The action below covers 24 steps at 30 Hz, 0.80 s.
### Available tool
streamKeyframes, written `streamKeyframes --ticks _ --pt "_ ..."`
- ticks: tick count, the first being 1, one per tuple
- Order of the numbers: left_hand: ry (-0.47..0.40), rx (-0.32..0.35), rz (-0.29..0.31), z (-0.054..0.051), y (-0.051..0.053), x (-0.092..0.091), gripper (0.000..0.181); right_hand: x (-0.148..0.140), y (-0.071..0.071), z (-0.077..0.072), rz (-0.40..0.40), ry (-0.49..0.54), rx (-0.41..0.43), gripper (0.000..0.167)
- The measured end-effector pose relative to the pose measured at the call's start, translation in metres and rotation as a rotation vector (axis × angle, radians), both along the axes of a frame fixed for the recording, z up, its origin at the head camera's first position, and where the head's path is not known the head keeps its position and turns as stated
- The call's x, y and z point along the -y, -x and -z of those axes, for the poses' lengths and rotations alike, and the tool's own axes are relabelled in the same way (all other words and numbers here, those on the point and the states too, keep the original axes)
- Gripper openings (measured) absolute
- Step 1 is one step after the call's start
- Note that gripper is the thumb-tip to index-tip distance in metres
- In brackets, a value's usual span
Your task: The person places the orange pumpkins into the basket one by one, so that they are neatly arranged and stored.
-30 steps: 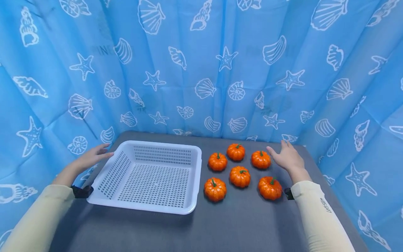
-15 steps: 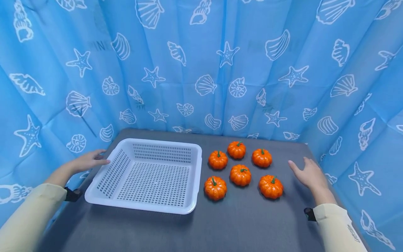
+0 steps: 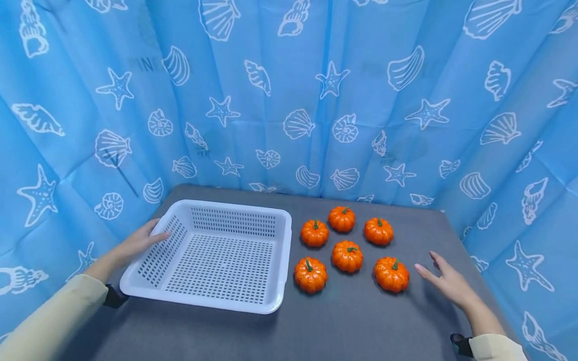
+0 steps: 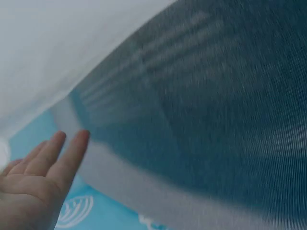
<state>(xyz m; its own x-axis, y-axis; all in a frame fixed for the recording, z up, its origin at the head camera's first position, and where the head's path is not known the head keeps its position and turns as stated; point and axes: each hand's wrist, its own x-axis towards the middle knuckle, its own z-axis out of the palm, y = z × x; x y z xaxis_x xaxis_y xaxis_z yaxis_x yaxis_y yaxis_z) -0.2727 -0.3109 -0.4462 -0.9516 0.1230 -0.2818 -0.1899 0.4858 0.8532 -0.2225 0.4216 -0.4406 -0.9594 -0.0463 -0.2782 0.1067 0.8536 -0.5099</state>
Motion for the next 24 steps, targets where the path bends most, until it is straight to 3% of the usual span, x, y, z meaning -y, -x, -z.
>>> streamKeyframes --ticks 4,13,24 --pt "-0.003 0.018 -0.055 0.003 0.001 -0.001 0.079 0.007 -0.005 0.009 -0.073 0.057 -0.018 0.085" --pt "-0.064 0.064 -0.09 0.003 0.005 -0.002 0.075 0.024 -0.008 0.026 -0.162 0.117 -0.062 0.081" --pt "-0.047 0.05 -0.109 0.003 0.004 0.0 0.068 0.037 -0.007 0.039 -0.1 0.13 -0.035 0.089"
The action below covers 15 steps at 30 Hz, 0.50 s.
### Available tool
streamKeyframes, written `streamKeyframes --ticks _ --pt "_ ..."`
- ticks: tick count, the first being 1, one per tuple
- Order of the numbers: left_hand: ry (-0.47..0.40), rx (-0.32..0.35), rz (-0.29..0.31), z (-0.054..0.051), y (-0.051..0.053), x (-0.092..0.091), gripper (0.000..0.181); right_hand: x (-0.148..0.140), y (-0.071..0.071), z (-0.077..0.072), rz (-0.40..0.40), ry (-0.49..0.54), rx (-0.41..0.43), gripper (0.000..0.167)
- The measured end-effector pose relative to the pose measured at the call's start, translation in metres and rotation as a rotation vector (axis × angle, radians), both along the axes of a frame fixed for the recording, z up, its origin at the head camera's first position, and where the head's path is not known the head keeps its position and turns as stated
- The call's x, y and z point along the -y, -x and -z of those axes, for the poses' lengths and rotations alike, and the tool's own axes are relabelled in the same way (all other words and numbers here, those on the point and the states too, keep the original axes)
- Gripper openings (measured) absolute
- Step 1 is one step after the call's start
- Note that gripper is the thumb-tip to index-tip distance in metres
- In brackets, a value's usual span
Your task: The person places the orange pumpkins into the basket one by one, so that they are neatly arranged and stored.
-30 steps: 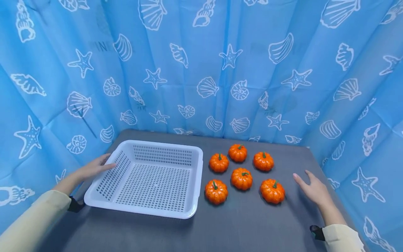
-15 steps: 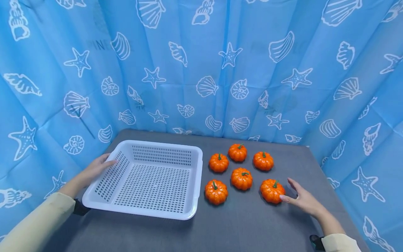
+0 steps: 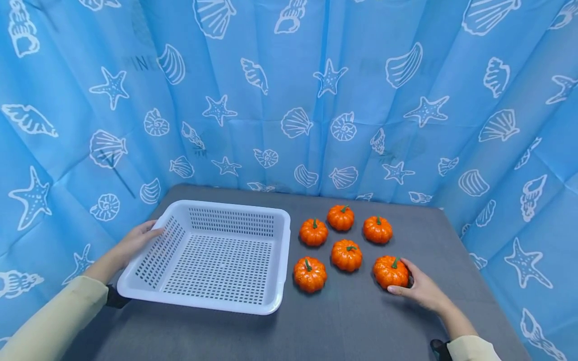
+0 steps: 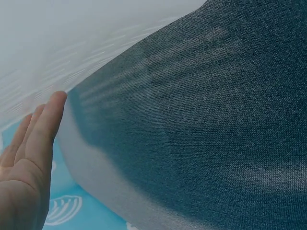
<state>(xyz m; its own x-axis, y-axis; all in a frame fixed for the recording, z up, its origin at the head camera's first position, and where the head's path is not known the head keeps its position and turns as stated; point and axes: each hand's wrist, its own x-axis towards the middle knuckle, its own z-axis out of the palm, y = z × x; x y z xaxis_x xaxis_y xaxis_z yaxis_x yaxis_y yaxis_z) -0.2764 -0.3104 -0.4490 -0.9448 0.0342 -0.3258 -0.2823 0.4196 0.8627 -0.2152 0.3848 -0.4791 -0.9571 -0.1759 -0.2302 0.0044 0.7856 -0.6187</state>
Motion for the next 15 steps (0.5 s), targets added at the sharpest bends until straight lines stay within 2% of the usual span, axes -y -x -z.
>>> streamKeyframes --ticks 7,15 --pt "0.001 -0.016 0.004 0.0002 -0.0012 0.0 0.068 0.0029 0.0032 0.007 0.053 0.015 -0.019 0.09" --pt "0.0 -0.019 0.006 0.0024 0.0002 0.0023 0.069 0.0057 0.003 0.0061 0.075 -0.004 -0.021 0.09"
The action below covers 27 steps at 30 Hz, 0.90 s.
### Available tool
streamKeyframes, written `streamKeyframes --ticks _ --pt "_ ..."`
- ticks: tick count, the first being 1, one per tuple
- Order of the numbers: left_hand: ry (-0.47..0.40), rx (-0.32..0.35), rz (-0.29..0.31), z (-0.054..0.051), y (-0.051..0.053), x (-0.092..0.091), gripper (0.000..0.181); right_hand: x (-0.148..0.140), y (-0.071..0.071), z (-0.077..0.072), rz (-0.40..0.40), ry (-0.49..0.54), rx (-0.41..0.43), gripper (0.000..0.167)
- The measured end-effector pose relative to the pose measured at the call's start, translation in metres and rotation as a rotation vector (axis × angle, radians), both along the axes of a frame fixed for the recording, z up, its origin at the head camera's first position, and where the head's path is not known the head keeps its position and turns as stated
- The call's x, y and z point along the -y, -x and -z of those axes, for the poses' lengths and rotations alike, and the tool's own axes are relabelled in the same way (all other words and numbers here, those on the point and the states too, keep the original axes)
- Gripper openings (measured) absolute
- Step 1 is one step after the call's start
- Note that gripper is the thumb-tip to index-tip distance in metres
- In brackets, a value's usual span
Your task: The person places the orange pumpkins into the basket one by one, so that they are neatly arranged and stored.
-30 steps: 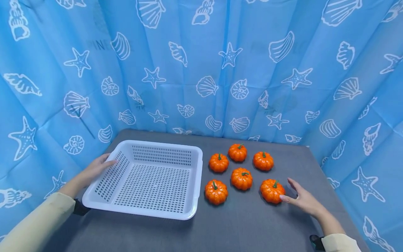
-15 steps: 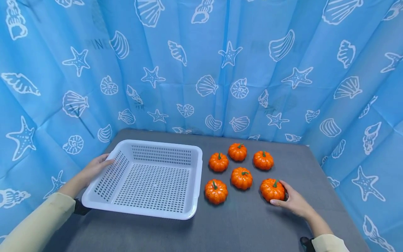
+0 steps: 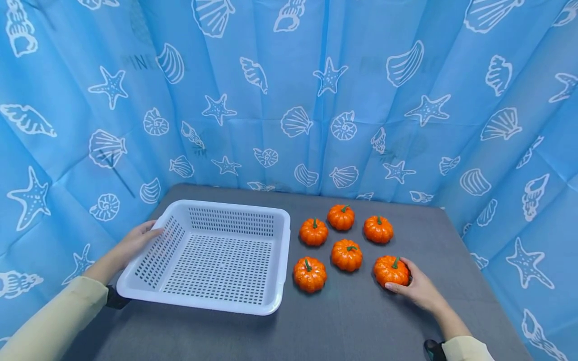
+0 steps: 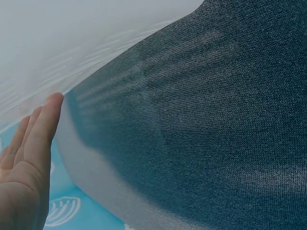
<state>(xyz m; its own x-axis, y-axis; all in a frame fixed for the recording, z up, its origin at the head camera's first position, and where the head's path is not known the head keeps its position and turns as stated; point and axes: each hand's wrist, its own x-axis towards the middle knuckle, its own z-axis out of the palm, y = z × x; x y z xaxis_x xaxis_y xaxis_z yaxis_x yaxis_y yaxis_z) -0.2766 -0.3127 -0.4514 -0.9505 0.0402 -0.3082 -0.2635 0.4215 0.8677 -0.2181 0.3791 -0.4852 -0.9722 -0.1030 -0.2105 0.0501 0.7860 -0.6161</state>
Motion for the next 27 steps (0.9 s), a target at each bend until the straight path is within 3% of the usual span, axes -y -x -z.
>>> streamKeyframes --ticks 27 --pt "0.009 -0.021 0.002 0.0054 -0.001 0.003 0.067 -0.002 0.001 0.0044 0.036 -0.014 0.018 0.092"
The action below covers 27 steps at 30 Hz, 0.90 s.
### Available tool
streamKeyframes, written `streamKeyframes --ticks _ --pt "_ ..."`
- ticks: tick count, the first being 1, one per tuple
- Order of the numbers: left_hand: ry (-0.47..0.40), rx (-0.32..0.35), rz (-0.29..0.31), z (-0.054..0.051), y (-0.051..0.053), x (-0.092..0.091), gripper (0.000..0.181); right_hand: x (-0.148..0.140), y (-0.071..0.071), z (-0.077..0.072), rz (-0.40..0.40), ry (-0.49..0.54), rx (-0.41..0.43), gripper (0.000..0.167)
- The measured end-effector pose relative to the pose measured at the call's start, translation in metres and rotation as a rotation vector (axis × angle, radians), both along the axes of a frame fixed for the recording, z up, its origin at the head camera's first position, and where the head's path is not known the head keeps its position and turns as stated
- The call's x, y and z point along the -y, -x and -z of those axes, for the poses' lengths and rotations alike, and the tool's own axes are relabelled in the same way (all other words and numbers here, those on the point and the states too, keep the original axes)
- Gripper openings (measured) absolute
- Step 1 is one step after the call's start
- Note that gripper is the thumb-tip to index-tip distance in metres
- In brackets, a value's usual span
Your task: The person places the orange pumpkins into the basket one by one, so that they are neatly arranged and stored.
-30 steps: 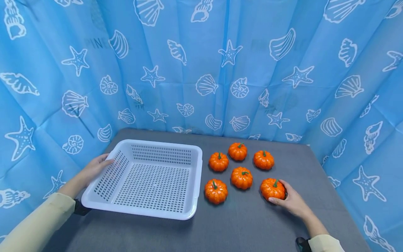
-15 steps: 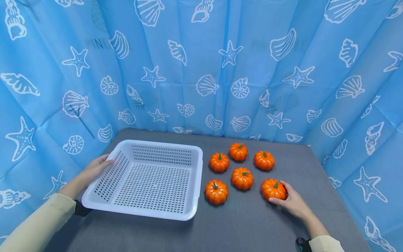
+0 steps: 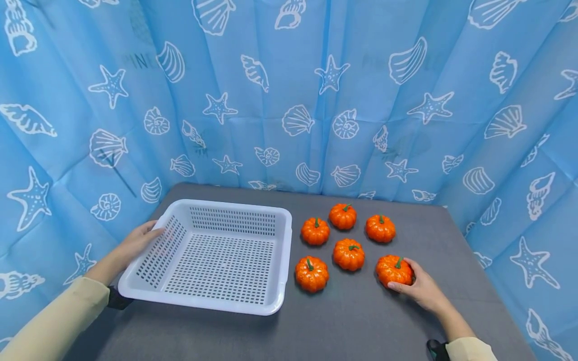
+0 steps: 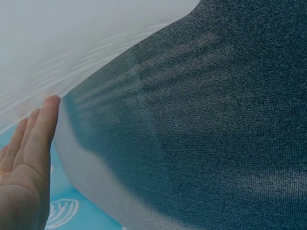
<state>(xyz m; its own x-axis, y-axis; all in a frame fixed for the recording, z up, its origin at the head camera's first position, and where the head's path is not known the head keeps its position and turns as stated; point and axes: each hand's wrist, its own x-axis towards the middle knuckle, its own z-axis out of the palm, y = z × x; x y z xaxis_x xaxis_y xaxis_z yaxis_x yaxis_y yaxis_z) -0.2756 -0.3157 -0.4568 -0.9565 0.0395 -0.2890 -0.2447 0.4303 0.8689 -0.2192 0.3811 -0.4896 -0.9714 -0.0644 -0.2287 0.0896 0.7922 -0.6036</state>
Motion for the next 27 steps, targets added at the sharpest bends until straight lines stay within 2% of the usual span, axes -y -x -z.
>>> streamKeyframes --ticks 8,15,20,27 --pt "0.011 0.0 -0.001 -0.001 -0.003 -0.001 0.067 -0.001 0.001 0.001 0.009 0.002 0.021 0.093" --pt "0.007 -0.011 0.008 0.001 0.002 0.001 0.07 -0.002 0.004 -0.004 0.037 0.032 0.045 0.095" --pt "0.007 -0.002 0.006 0.004 0.003 0.002 0.069 -0.003 0.003 -0.011 0.042 0.036 0.033 0.093" --pt "-0.016 0.003 0.003 0.002 0.002 0.0 0.069 -0.01 0.007 -0.024 0.019 0.045 -0.019 0.088"
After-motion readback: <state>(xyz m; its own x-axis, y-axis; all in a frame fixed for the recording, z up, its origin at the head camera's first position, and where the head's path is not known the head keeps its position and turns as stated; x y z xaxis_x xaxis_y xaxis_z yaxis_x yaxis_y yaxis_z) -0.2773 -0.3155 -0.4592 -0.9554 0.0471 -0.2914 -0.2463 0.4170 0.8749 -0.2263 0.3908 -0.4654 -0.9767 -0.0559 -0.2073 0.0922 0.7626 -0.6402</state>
